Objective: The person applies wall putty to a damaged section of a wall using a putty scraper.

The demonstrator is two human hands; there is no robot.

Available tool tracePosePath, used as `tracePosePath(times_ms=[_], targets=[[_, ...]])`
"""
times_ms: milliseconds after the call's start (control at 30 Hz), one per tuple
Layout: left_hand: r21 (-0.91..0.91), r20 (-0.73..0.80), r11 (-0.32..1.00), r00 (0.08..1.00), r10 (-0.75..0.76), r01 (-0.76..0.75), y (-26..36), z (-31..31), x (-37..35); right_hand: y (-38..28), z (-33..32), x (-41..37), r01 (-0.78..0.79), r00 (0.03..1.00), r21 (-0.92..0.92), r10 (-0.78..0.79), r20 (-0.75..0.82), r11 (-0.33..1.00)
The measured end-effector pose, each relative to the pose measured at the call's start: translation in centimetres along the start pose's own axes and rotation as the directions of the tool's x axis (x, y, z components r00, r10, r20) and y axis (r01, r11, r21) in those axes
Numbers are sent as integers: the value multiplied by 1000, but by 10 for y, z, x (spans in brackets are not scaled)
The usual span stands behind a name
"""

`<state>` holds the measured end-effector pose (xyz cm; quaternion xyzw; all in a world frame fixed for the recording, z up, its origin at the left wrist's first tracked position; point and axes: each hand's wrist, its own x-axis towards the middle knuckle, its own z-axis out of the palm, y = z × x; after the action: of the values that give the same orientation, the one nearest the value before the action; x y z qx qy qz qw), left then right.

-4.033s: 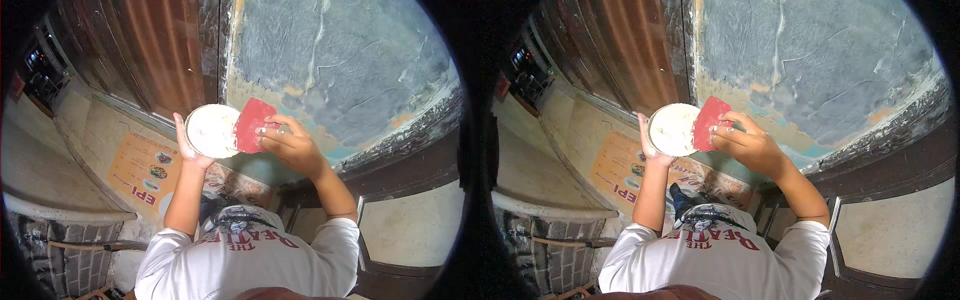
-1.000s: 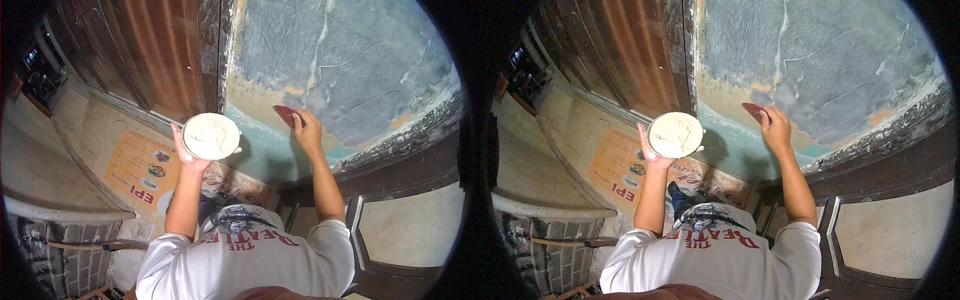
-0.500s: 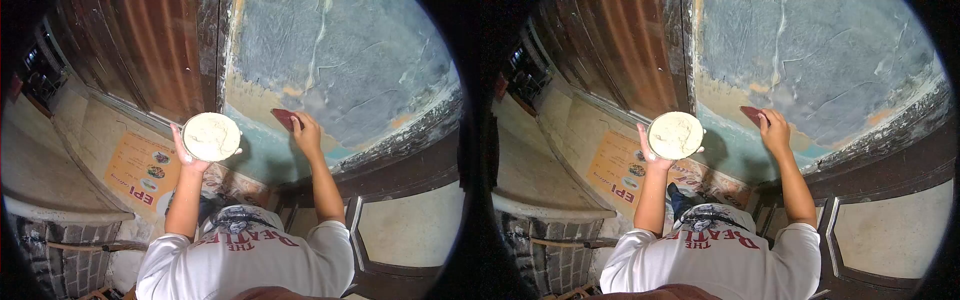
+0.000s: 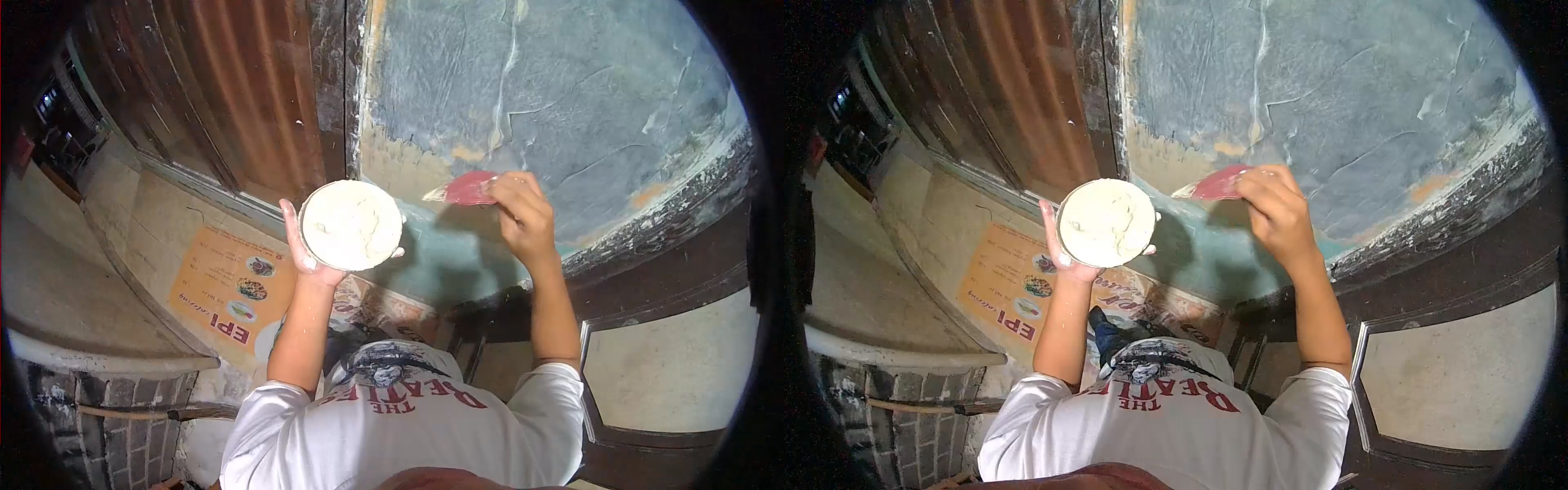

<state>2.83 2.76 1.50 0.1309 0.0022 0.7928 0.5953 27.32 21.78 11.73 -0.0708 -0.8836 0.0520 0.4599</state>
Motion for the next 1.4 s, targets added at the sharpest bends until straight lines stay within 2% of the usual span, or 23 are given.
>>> tracePosePath(times_ms=[67, 200, 267, 333, 367, 533, 600, 633, 733, 867, 1033, 1167, 1233, 1267, 1333, 1400], targets=[[-13, -48, 1000, 999, 9, -10, -2, 4, 4, -16, -8, 10, 196, 976, 5, -195, 95, 981], [104, -112, 995, 994, 9, 3, -6, 16, 10, -39, -15, 28, 302, 925, 13, -296, 238, 953], [37, -119, 999, 993, 12, -8, -5, 16, 11, -40, -14, 31, 324, 914, 34, -322, 246, 945], [-21, -105, 1000, 994, -11, 8, -6, 24, 11, -44, -15, 35, 353, 891, 52, -353, 285, 934], [-26, 21, 999, 999, -40, 41, -7, 23, 11, -45, -14, 35, 385, 889, 8, -373, 266, 923], [-13, -50, 1000, 999, -10, 10, -8, 25, 7, -46, -8, 30, 410, 891, -67, -384, 243, 909], [68, -115, 997, 993, 31, -23, -8, 26, 6, -47, -7, 28, 439, 874, -86, -403, 272, 894], [-31, 15, 999, 1000, -20, 20, -7, 29, 4, -48, -6, 27, 428, 875, -73, -392, 285, 901], [48, -76, 999, 997, 27, -24, -7, 28, 4, -50, -1, 24, 426, 878, -47, -401, 263, 903], [64, -80, 998, 996, 30, -25, -5, 23, 3, -54, 1, 21, 429, 873, -35, -404, 274, 903], [47, -8, 999, 1000, 17, -16, -5, 21, 3, -57, 6, 13, 309, 913, 155, -338, 229, 939], [39, -33, 999, 999, 25, -23, -5, 19, 3, -60, 4, 11, 298, 912, 185, -336, 234, 937], [121, -138, 992, 989, 44, -27, -5, 18, 4, -60, 3, 11, 305, 908, 198, -347, 236, 932], [120, -139, 992, 989, 44, -27, -6, 18, 4, -59, 4, 10, 304, 908, 199, -347, 236, 932], [81, -154, 996, 987, 38, -26, -7, 16, 5, -56, 7, 7, 366, 902, 171, -394, 179, 915], [38, -141, 999, 990, 23, -18, -9, 14, 5, -59, 8, 6, 344, 913, 163, -369, 171, 925]])
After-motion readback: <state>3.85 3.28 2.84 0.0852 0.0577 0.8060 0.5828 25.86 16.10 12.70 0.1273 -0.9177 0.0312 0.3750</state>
